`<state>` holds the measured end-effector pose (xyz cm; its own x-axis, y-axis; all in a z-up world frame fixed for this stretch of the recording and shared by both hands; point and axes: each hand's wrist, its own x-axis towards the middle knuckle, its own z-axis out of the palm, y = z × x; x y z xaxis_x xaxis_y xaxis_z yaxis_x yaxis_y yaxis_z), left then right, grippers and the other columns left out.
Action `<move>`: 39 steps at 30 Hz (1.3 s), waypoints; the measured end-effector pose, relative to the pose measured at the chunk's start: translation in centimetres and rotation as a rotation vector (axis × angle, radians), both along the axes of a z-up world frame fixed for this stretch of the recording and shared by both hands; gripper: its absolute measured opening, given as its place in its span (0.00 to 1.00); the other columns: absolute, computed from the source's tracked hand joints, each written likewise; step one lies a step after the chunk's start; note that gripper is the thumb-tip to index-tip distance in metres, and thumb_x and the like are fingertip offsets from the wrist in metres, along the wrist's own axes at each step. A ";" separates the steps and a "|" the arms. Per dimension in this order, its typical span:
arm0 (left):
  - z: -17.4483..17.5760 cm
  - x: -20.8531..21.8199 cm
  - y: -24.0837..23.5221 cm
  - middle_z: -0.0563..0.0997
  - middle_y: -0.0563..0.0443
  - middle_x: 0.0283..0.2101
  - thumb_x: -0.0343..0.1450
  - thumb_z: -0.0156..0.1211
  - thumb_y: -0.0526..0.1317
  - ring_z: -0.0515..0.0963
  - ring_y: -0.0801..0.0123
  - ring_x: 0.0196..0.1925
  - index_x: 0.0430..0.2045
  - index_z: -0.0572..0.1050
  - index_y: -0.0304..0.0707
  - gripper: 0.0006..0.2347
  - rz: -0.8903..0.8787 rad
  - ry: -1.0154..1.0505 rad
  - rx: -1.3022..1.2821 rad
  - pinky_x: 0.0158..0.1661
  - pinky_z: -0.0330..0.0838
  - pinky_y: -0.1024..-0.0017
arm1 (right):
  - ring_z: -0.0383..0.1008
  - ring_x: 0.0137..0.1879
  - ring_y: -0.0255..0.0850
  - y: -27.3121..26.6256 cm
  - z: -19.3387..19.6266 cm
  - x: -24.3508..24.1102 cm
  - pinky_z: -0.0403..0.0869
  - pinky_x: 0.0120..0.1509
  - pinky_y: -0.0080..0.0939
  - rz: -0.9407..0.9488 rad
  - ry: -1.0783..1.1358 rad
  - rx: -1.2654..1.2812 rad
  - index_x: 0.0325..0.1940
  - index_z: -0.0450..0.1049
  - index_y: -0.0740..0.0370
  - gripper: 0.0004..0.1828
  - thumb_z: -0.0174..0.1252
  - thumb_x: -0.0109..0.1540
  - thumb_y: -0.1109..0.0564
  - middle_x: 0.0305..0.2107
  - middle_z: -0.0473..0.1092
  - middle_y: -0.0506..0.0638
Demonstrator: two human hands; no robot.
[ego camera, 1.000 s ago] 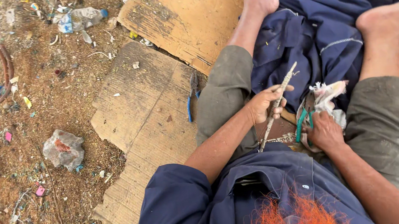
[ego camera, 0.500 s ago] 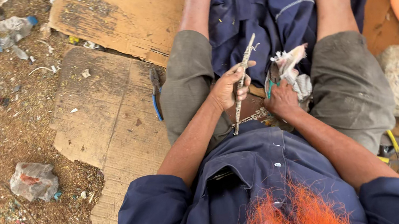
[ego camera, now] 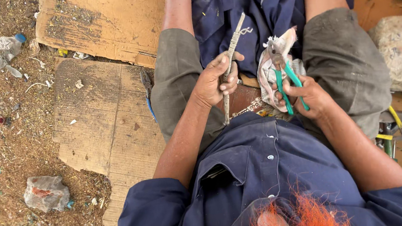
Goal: The person sits on a cardboard mat and uses pliers to strip the outer insulation from a thick, braided cable. They repeatedly pull the insulation off the metal core and place the removed material into a nearby orange bucket.
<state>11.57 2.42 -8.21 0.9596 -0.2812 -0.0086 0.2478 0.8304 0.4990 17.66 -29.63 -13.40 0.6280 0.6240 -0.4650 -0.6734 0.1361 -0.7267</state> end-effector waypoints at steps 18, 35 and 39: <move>8.3 -4.7 -2.0 0.68 0.57 0.24 0.79 0.53 0.53 0.64 0.80 0.23 0.32 0.70 0.37 0.17 0.088 -0.134 0.500 0.26 0.61 0.80 | 0.71 0.48 0.37 1.3 13.6 -5.7 0.71 0.55 0.39 0.284 -0.941 -0.347 0.58 0.75 0.62 0.29 0.57 0.65 0.36 0.43 0.71 0.50; 6.1 -5.8 -1.8 0.64 0.53 0.22 0.80 0.50 0.54 0.62 0.72 0.24 0.22 0.64 0.38 0.21 -0.013 -0.138 0.265 0.28 0.59 0.72 | 0.76 0.46 0.39 2.3 14.7 -6.0 0.73 0.53 0.41 0.333 -0.952 -0.298 0.53 0.75 0.62 0.26 0.56 0.66 0.37 0.39 0.70 0.51; 5.2 -5.7 -2.0 0.64 0.54 0.21 0.80 0.50 0.54 0.62 0.75 0.22 0.22 0.65 0.39 0.21 0.005 -0.146 0.276 0.25 0.60 0.74 | 0.73 0.42 0.39 2.1 13.4 -6.0 0.71 0.49 0.41 0.331 -1.008 -0.359 0.47 0.74 0.62 0.26 0.55 0.66 0.36 0.36 0.69 0.50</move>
<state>5.87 0.39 -3.00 0.9576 -0.2828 0.0545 0.1530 0.6598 0.7357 11.69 -27.51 0.04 0.6468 0.7623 -0.0240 0.2815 -0.2679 -0.9214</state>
